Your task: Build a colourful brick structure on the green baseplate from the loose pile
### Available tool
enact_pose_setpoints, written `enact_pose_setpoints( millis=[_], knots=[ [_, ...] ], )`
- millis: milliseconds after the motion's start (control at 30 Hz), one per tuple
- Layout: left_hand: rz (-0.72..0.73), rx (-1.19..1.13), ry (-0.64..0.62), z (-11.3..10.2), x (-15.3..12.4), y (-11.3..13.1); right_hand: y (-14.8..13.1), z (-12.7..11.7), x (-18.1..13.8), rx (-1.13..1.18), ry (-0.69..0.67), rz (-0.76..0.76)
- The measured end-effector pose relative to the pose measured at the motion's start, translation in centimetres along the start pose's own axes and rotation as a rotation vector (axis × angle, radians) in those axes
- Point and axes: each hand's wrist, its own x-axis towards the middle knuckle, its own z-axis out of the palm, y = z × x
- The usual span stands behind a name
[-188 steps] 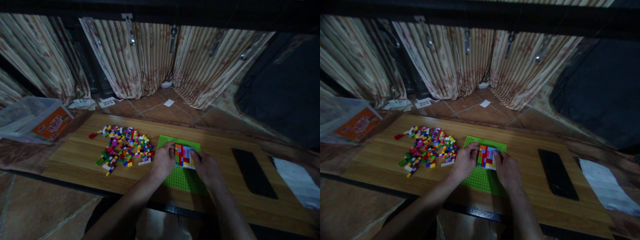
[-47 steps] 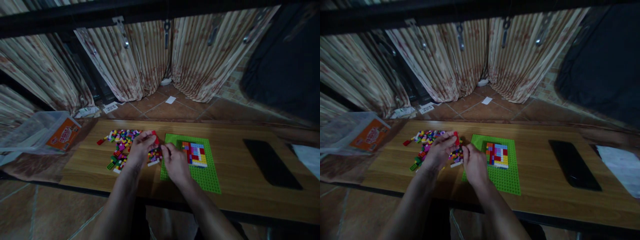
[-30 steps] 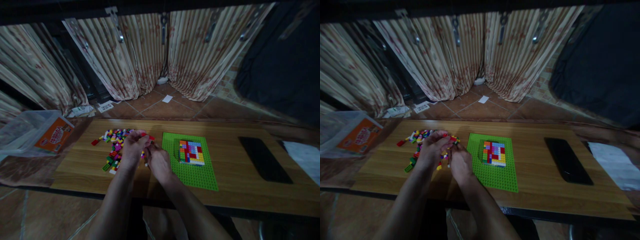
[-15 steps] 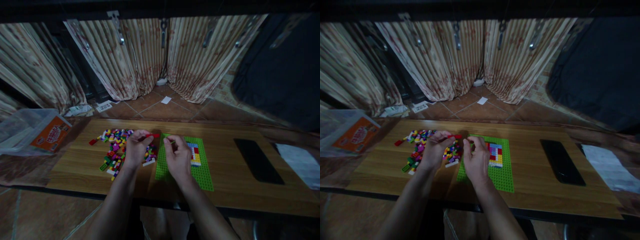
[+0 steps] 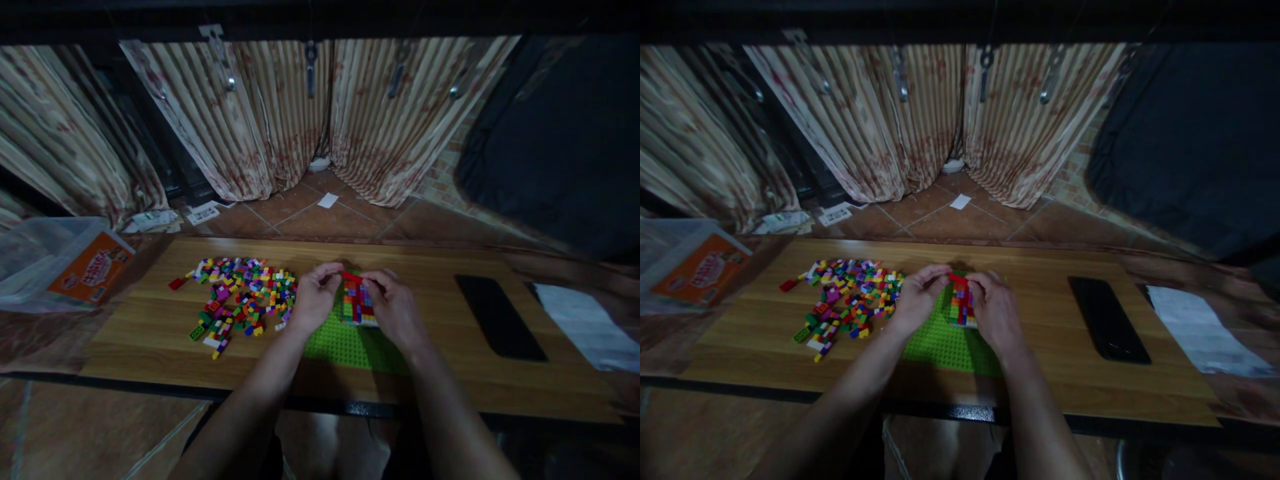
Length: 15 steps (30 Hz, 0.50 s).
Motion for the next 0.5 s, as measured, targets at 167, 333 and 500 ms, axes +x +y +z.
enact_pose_setpoints(
  millis=[167,333,500],
  knots=[
    [-0.014,0.261,-0.02,0.2,-0.2,-0.7,1.9,-0.5,0.5,-0.093,0.001,0.052],
    [-0.007,0.571,-0.109,0.4,-1.1,0.6,2.4,-0.4,0.7,-0.161,-0.077,0.015],
    [0.001,0.719,-0.16,0.7,-1.5,1.0,2.4,-0.1,0.6,-0.193,-0.079,-0.013]
  ],
)
